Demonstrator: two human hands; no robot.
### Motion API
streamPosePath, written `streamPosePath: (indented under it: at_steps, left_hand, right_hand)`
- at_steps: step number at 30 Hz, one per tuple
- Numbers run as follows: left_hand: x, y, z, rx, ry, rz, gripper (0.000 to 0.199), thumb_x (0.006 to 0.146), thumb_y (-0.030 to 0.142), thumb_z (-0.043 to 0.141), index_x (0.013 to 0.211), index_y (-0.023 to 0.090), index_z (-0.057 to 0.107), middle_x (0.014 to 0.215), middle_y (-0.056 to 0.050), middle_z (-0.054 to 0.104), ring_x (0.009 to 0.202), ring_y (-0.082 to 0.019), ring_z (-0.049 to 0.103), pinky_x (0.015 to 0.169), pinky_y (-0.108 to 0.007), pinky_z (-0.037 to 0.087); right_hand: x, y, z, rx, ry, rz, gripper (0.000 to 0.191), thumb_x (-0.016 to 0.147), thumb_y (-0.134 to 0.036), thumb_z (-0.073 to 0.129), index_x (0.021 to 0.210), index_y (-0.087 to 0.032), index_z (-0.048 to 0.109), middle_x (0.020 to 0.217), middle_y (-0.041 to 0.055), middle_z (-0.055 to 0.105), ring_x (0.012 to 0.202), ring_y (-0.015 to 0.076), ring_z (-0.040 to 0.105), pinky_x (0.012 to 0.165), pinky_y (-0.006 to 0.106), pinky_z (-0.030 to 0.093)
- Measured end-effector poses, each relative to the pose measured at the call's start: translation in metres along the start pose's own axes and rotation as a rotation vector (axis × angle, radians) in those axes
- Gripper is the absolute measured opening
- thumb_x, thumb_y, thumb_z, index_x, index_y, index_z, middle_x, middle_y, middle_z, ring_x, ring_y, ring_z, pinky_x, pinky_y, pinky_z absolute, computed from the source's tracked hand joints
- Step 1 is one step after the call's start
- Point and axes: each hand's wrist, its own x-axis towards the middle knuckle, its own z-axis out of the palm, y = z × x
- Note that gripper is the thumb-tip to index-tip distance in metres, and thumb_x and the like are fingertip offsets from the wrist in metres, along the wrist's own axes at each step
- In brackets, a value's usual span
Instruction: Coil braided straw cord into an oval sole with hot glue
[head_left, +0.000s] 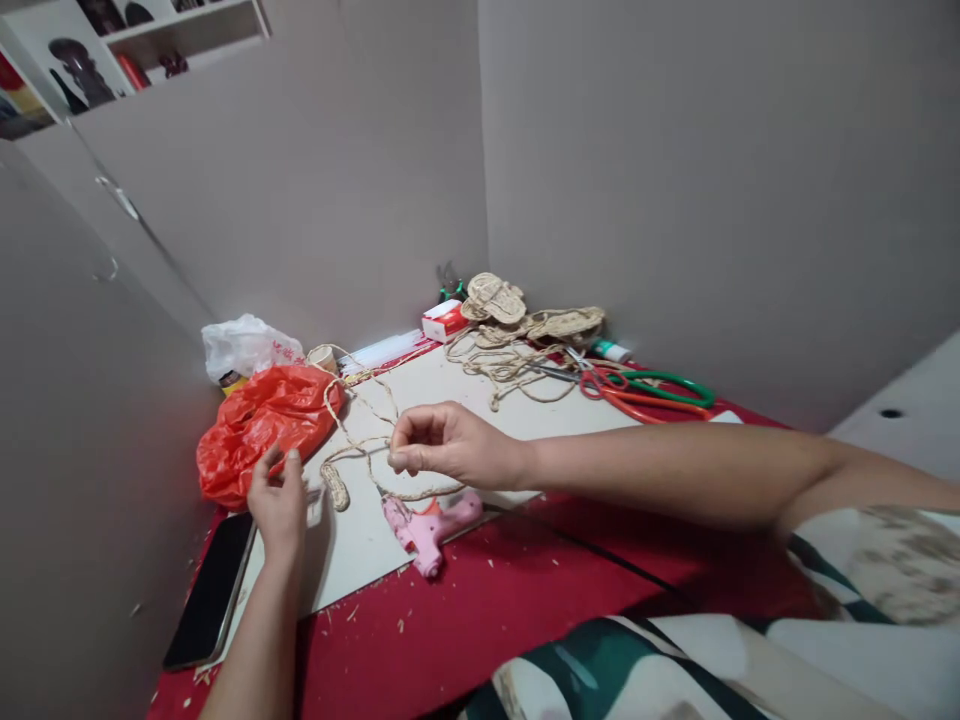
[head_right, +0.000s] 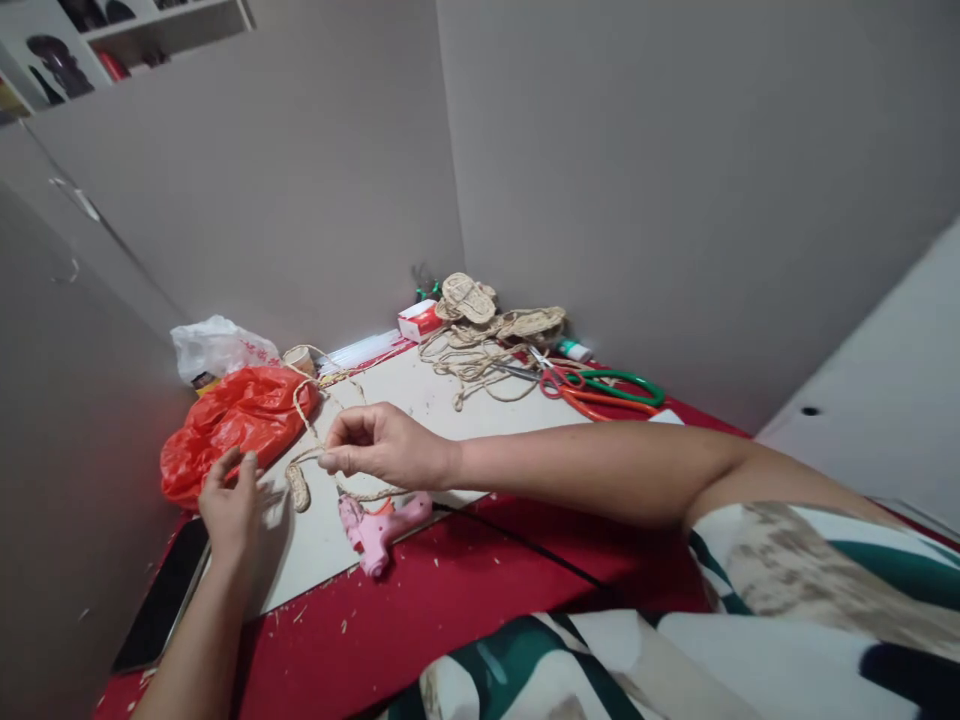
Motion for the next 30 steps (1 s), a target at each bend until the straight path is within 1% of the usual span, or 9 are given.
streamPosePath:
  at_steps: [4, 9, 12, 15, 17, 19, 24, 27, 30]
  left_hand:
    - [0.007, 0.003, -0.01, 0.047, 0.043, 0.104, 0.038, 0.079, 0.049, 0.057, 0.09, 0.014, 0.063, 0.071, -0.002, 0.061, 0.062, -0.016, 0.059, 0.063, -0.03, 0.049]
    - [0.011, 0.003, -0.019, 0.168, 0.108, 0.204, 0.037, 0.088, 0.047, 0.046, 0.065, 0.018, 0.05, 0.054, 0.003, 0.048, 0.052, -0.012, 0.049, 0.056, -0.027, 0.044]
    - [0.013, -0.001, -0.02, 0.247, 0.126, 0.226, 0.035, 0.091, 0.043, 0.047, 0.071, 0.015, 0.054, 0.06, 0.003, 0.051, 0.055, -0.012, 0.051, 0.057, -0.027, 0.046]
    - [0.013, -0.005, -0.02, 0.321, 0.114, 0.233, 0.028, 0.09, 0.04, 0.054, 0.095, 0.013, 0.061, 0.085, -0.003, 0.061, 0.07, -0.014, 0.059, 0.065, -0.031, 0.05]
    - [0.013, -0.008, -0.02, 0.367, 0.089, 0.236, 0.028, 0.09, 0.039, 0.054, 0.099, 0.013, 0.061, 0.091, -0.004, 0.062, 0.076, -0.015, 0.06, 0.068, -0.034, 0.051]
    - [0.014, -0.009, -0.018, 0.409, 0.05, 0.246, 0.025, 0.09, 0.037, 0.054, 0.095, 0.014, 0.061, 0.089, -0.004, 0.061, 0.077, -0.016, 0.059, 0.071, -0.035, 0.05]
    - [0.017, -0.012, -0.011, 0.454, -0.043, 0.287, 0.012, 0.081, 0.027, 0.055, 0.083, 0.015, 0.058, 0.077, -0.003, 0.059, 0.073, -0.018, 0.056, 0.076, -0.032, 0.046]
    - [0.018, -0.014, -0.008, 0.45, -0.072, 0.301, 0.016, 0.078, 0.029, 0.052, 0.081, 0.015, 0.058, 0.074, -0.004, 0.059, 0.07, -0.019, 0.056, 0.074, -0.031, 0.045]
    - [0.018, -0.016, -0.008, 0.441, -0.1, 0.296, 0.021, 0.078, 0.033, 0.049, 0.082, 0.015, 0.059, 0.071, -0.004, 0.059, 0.067, -0.019, 0.056, 0.07, -0.031, 0.046]
  right_hand:
    - [-0.028, 0.005, 0.005, 0.017, 0.038, 0.101, 0.033, 0.07, -0.036, 0.075, 0.076, -0.011, 0.055, 0.067, -0.0042, 0.053, 0.06, 0.0045, 0.046, 0.06, 0.02, 0.041]
    - [-0.056, 0.002, 0.014, 0.012, 0.005, 0.101, 0.036, 0.073, -0.042, 0.072, 0.076, -0.013, 0.05, 0.068, -0.0044, 0.051, 0.062, 0.006, 0.048, 0.063, 0.023, 0.046]
    - [-0.069, -0.004, 0.017, -0.061, -0.062, 0.048, 0.038, 0.083, -0.049, 0.06, 0.074, -0.014, 0.045, 0.063, -0.0047, 0.05, 0.059, 0.007, 0.049, 0.063, 0.025, 0.046]
    - [-0.085, -0.011, 0.019, -0.172, -0.101, 0.023, 0.04, 0.088, -0.047, 0.053, 0.067, -0.013, 0.047, 0.057, -0.0042, 0.047, 0.053, 0.006, 0.044, 0.057, 0.022, 0.038]
    - [-0.096, -0.014, 0.02, -0.246, -0.137, 0.017, 0.041, 0.092, -0.043, 0.048, 0.063, -0.013, 0.047, 0.054, -0.0039, 0.046, 0.051, 0.0057, 0.041, 0.055, 0.022, 0.035]
    - [-0.106, -0.017, 0.02, -0.338, -0.167, -0.002, 0.038, 0.094, -0.036, 0.044, 0.064, -0.013, 0.048, 0.056, -0.003, 0.047, 0.052, 0.006, 0.042, 0.056, 0.022, 0.037]
    - [-0.117, -0.02, 0.018, -0.476, -0.123, 0.029, 0.01, 0.086, -0.019, 0.052, 0.079, -0.011, 0.054, 0.072, -0.0005, 0.054, 0.063, 0.0067, 0.047, 0.064, 0.022, 0.04]
    - [-0.115, -0.019, 0.014, -0.458, -0.065, 0.023, 0.01, 0.082, -0.019, 0.057, 0.076, -0.012, 0.054, 0.071, -0.0006, 0.055, 0.066, 0.0074, 0.048, 0.066, 0.023, 0.041]
    - [-0.109, -0.016, 0.011, -0.435, -0.027, -0.017, 0.015, 0.08, -0.023, 0.062, 0.075, -0.012, 0.054, 0.069, -0.0015, 0.054, 0.064, 0.007, 0.047, 0.062, 0.021, 0.04]
